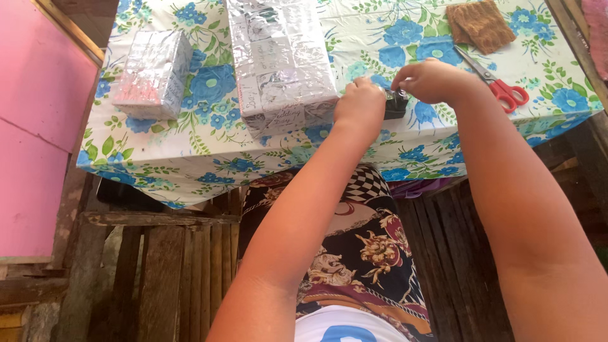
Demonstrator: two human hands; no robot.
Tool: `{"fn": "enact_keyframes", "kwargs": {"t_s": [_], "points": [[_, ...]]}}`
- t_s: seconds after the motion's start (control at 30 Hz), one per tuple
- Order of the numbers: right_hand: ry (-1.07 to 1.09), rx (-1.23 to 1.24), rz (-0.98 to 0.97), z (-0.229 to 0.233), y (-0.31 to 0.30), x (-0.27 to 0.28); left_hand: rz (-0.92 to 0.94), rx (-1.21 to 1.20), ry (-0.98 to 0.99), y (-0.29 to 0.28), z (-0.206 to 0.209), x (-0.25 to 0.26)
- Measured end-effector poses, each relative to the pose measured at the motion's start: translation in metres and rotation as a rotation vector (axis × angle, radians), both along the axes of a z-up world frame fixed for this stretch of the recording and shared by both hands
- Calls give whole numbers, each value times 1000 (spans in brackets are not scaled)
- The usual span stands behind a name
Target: The person wraps a rectangular box with silver patterned wrapping paper on a floral tablecloth. They fold the paper edges, smooth the surface, and secure the seams with clear tape using a tape dispenser. A second wrapped box is visible nearby.
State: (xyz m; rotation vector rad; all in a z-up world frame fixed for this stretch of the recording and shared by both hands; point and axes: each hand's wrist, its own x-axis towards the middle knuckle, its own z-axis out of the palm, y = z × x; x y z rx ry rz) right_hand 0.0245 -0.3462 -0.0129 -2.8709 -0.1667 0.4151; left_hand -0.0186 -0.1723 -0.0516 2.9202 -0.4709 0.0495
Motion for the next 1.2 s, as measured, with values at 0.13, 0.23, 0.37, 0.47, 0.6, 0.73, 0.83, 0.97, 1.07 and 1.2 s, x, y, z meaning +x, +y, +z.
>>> {"fn": "enact_keyframes", "kwargs": {"t_s": [0.13,0.23,0.37,0.47,0.6,0.73,0.83,0.97,1.07,1.2], "points": [[-20,-102,110,-10,1,16,21,-62,-9,1,12,-3],[91,-116,49,-13,2,27,38,-49,3,1,16,-5],[101,-190,23,-15,5,32,42,-71,5,1,16,-6],[129,-268,-25,-12,5,37,66,-94,9,0,17,-5],[45,-360,58,-4,-5,40,69,-101,33,0,17,-4],[45,-345,-50,-3,-12,33,73,-104,29,-2,16,-4],[90,-316,-81,-6,-15,34,72,-92,20,-2,16,-3],[149,-248,-77,-10,-25,37,69,-78,23,-2,16,-3],[90,-334,-86,-10,-30,38,70,-79,31,-1,17,-5],[117,-188,-168,-9,-35,28,59,-52,44,-1,21,-5]]}}
